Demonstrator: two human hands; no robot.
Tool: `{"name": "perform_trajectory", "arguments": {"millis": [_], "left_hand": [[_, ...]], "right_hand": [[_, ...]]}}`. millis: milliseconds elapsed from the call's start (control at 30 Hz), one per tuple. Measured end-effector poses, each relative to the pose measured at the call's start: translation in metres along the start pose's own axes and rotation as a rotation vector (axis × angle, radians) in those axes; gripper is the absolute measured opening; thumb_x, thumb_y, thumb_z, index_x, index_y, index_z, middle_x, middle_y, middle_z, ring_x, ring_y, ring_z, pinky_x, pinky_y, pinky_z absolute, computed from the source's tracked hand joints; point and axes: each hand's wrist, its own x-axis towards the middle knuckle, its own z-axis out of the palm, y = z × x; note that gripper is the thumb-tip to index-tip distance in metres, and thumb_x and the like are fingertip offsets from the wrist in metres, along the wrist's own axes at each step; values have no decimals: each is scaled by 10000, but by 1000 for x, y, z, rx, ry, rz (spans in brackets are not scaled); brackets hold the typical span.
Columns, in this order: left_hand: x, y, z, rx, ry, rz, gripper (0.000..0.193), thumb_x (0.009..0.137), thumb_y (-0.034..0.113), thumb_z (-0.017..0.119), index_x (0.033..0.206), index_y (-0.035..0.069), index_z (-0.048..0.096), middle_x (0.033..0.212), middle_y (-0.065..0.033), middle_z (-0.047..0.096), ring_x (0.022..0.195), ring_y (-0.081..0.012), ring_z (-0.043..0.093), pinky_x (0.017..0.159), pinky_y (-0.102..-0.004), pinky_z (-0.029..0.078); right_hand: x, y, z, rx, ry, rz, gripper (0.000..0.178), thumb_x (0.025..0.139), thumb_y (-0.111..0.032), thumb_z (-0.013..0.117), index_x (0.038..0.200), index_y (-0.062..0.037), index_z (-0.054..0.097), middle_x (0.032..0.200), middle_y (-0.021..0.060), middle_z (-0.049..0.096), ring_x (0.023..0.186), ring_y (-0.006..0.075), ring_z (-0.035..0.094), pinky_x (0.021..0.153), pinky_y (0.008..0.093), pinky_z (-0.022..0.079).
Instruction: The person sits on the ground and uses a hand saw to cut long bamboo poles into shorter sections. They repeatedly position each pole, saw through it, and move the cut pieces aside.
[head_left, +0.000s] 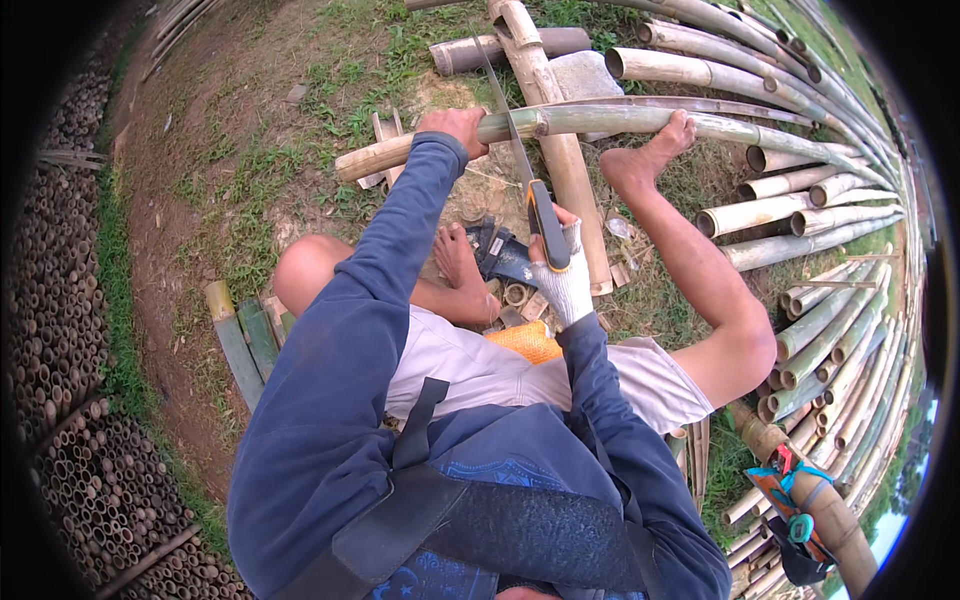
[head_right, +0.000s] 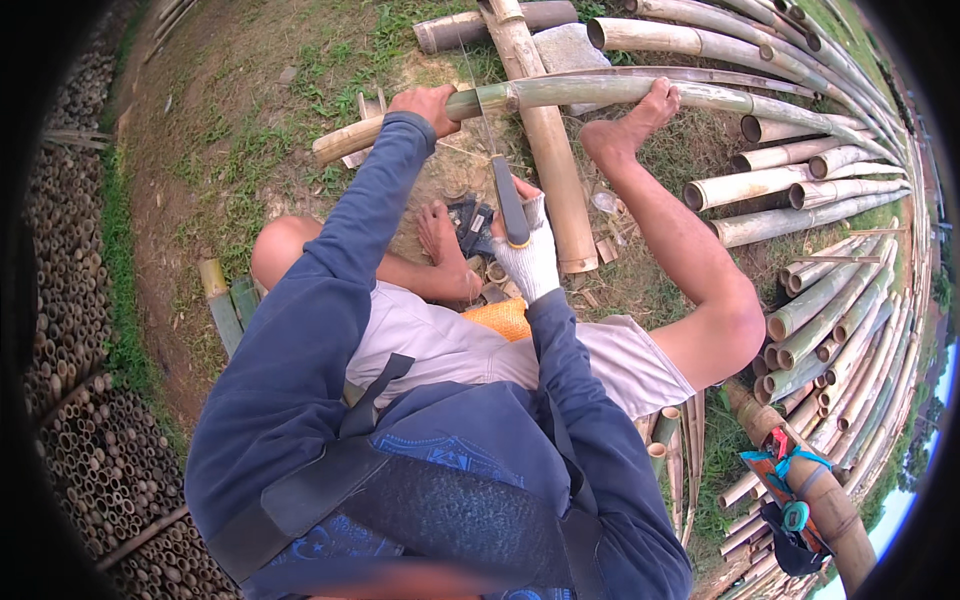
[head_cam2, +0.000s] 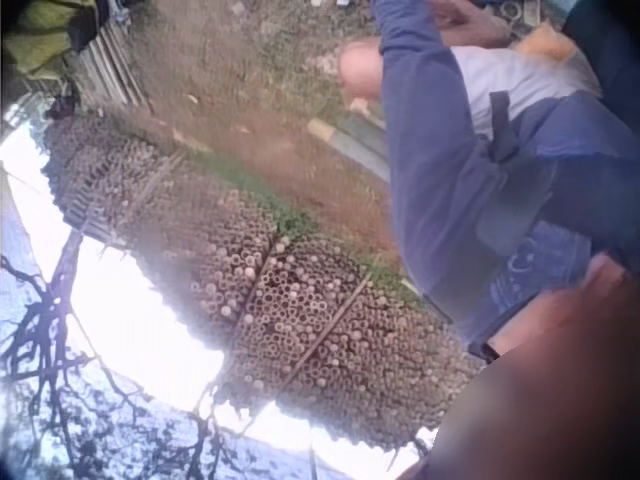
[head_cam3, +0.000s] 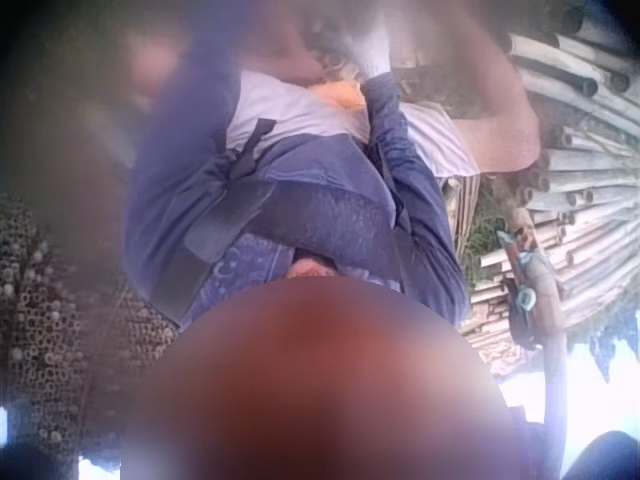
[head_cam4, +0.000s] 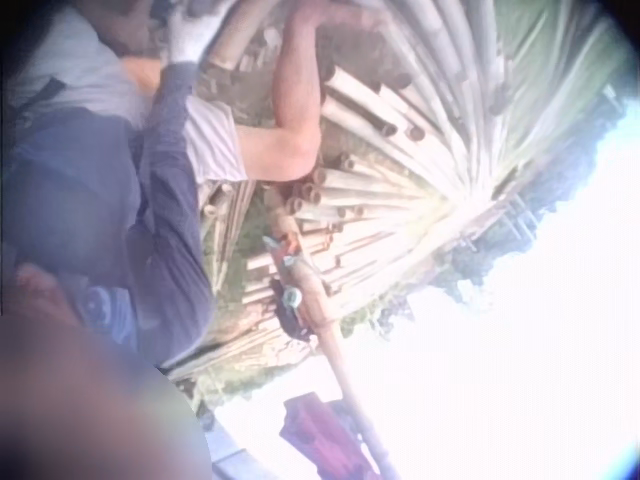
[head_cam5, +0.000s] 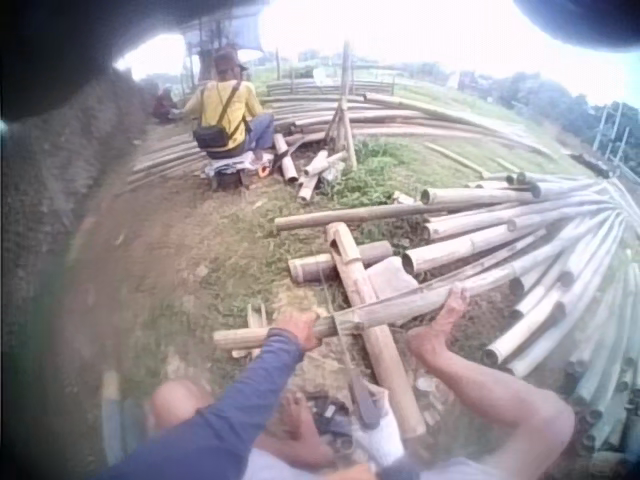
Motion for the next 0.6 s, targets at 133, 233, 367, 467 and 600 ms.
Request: {"name": "perform_trajectory", "arguments": {"millis": [133, 233, 367, 467, 600], "left_hand": [[-3, 3, -3, 5, -29, -15, 564, 791, 490, 805, 1291, 255, 693, 1081, -159, 790, 1016, -365, 768, 916, -489, 612], [-2, 4, -2, 48, -12, -22, 562, 797, 488, 802, 1295, 255, 689, 1084, -164, 785, 1022, -368, 766, 914, -491, 612], [1, 2, 2, 13, -34, -41, 556, 793, 487, 812, 1290, 267, 691, 1077, -156, 786, 1030, -369, 763, 913, -493, 612], [2, 1, 3, -14, -13, -11, 530, 798, 481, 807, 1273, 271, 700, 1069, -145, 787, 1032, -366, 762, 920, -490, 608], [-3, 1, 5, -59, 3, -51, 525, 801, 473, 800, 1277, 275, 704, 1088, -139, 789, 1033, -361, 761, 934, -480, 602]], "right_hand": [[22, 25, 15, 91, 29, -85, 526, 940, 12, 661, 1444, -7, 511, 1339, 143, 626, 1196, 217, 625, 1050, 332, 490], [-80, 16, -23, -110, -11, -23, 550, 938, 32, 627, 1467, 24, 478, 1367, 168, 607, 1266, 250, 617, 1086, 352, 485], [-183, -14, -69, -46, -60, -80, 570, 930, 50, 583, 1482, 41, 444, 1388, 185, 584, 1208, 242, 622, 1060, 350, 493], [-135, -23, -49, -66, -23, 62, 573, 931, 52, 578, 1489, 27, 448, 1405, 183, 581, 1243, 241, 610, 1085, 343, 474], [13, 6, 9, 87, 17, -62, 549, 941, 30, 655, 1464, -6, 494, 1361, 140, 623, 1238, 197, 604, 1079, 319, 466]]}}
